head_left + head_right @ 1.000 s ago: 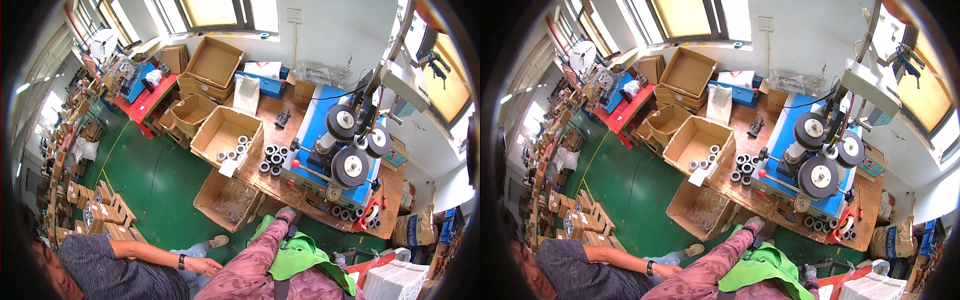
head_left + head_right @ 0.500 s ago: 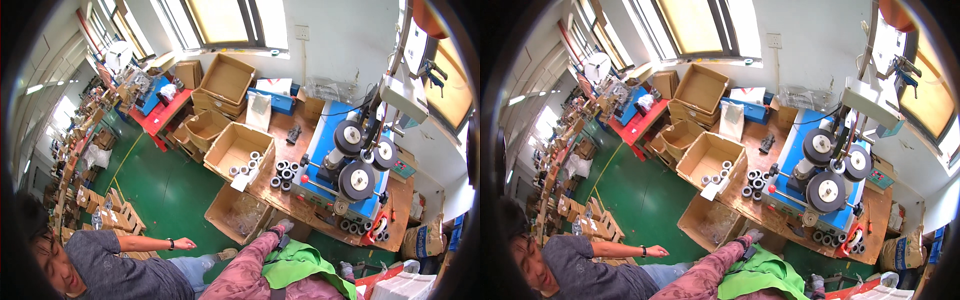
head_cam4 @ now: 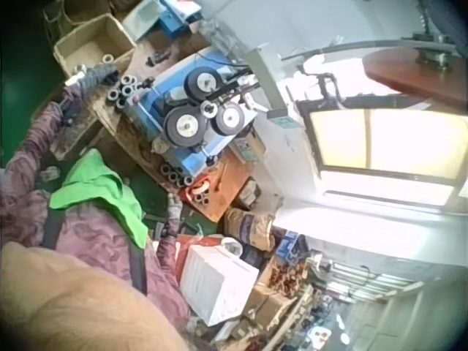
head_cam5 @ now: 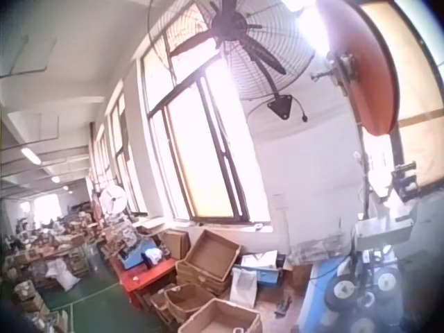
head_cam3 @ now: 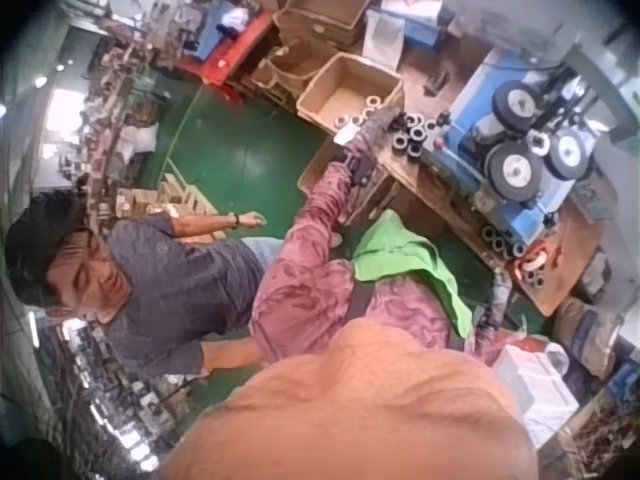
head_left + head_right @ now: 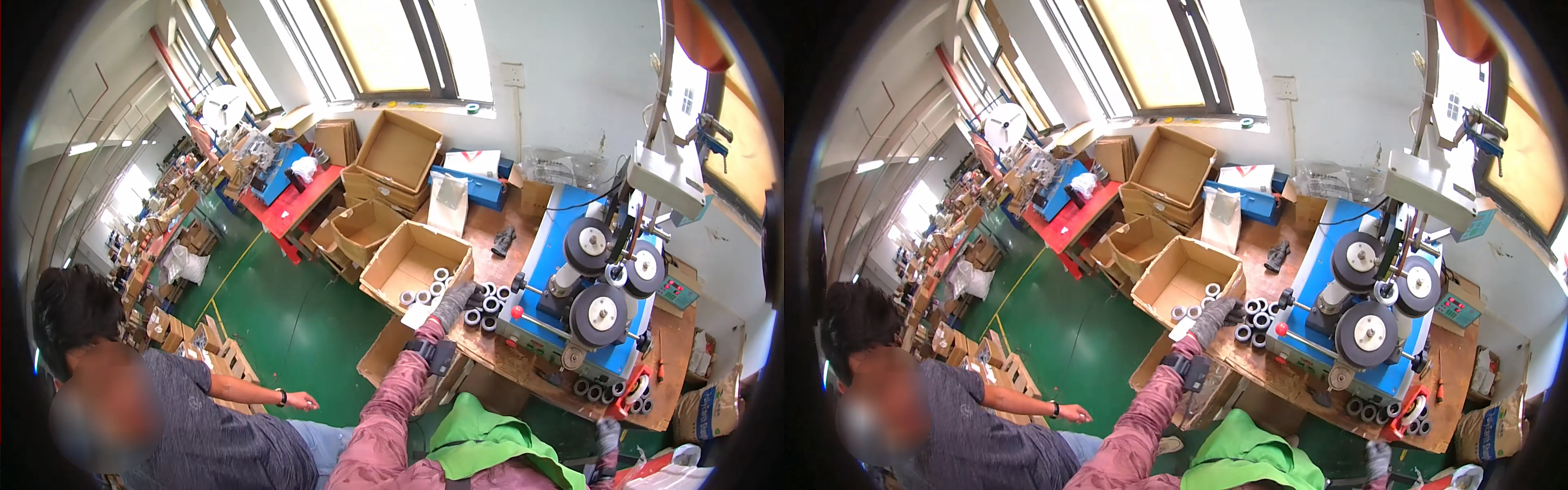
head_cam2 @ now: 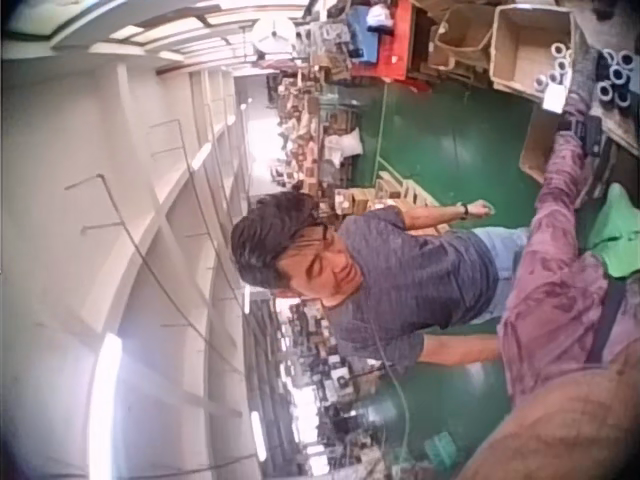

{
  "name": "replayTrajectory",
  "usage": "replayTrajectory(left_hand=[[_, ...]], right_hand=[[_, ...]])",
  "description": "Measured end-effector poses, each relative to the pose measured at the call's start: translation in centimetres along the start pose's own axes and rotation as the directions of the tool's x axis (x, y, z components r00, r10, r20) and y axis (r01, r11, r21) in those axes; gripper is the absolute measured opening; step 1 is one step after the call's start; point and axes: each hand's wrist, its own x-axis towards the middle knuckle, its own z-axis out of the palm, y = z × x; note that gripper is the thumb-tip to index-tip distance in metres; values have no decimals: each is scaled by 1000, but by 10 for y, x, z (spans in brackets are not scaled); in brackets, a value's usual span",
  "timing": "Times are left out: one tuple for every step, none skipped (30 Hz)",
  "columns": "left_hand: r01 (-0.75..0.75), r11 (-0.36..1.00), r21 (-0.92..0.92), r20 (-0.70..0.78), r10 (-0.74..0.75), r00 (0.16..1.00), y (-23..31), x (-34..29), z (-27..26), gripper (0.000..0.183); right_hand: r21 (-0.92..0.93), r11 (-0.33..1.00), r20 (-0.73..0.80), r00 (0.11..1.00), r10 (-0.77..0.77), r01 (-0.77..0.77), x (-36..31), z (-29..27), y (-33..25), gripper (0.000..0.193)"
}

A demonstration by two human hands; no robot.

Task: Assembling metal rings and components using a specialized industrial assembly machine.

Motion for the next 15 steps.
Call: replayTrajectory(left_hand=[[42, 998, -55, 95, -36, 995, -4, 1, 14, 30], [105, 994, -43, 85, -101, 991, -65, 4, -8, 27], [159, 986, -42, 25, -158, 987, -124, 3, -46, 24], [359, 892, -276, 326, -264, 908, -165, -8, -60, 24], [634, 665, -395, 640, -296, 709, -183, -23, -45, 24], [619, 674, -403, 412, -470, 780, -198, -23, -20, 26], [600, 704, -381, 145, -595, 790, -181, -24, 19, 30], [543, 693, -474, 132, -554, 822, -173, -22, 35, 34], [494, 691, -528, 113, -520, 847, -175, -11, 40, 40], [477, 710, -518, 105, -500, 860, -173, -1, 54, 45], [456, 729, -511, 96, -478, 873, -171, 10, 68, 50], [460, 721, -517, 102, -482, 870, -171, 20, 77, 50], [478, 710, -517, 62, -526, 849, -175, 31, 90, 50], [497, 698, -515, 19, -570, 821, -184, 35, 99, 50], [504, 694, -514, 26, -574, 818, -191, 39, 108, 50]], right_hand=[[-51, 976, -312, 925, -216, 211, 8, -8, -23, 24], [-144, 980, 14, 990, 138, -134, 50, -41, -20, 25], [207, 975, -70, 996, -61, 75, 85, -48, -117, 25], [295, 954, -38, 998, 60, -46, 99, -63, -178, 20], [345, 937, -86, 992, 89, -54, 103, -81, -185, 19], [445, 893, -130, 983, 132, -61, 104, -88, -184, 17], [540, 840, -179, 969, 171, -49, 97, -88, -168, 16], [493, 866, -173, 966, 190, -82, 83, -84, -156, 16], [447, 889, -152, 971, 187, -102, 79, -78, -146, 15], [397, 889, -66, 959, 275, -228, 67, -68, -126, 15], [336, 875, 18, 931, 363, -348, 44, -62, -112, 14], [354, 849, 63, 916, 397, -392, 26, -53, -109, 14], [372, 820, 104, 898, 428, -435, 11, -45, -111, 13], [343, 800, 124, 868, 481, -492, -2, -42, -108, 12], [317, 775, 140, 835, 531, -546, -12, -41, -103, 11]])
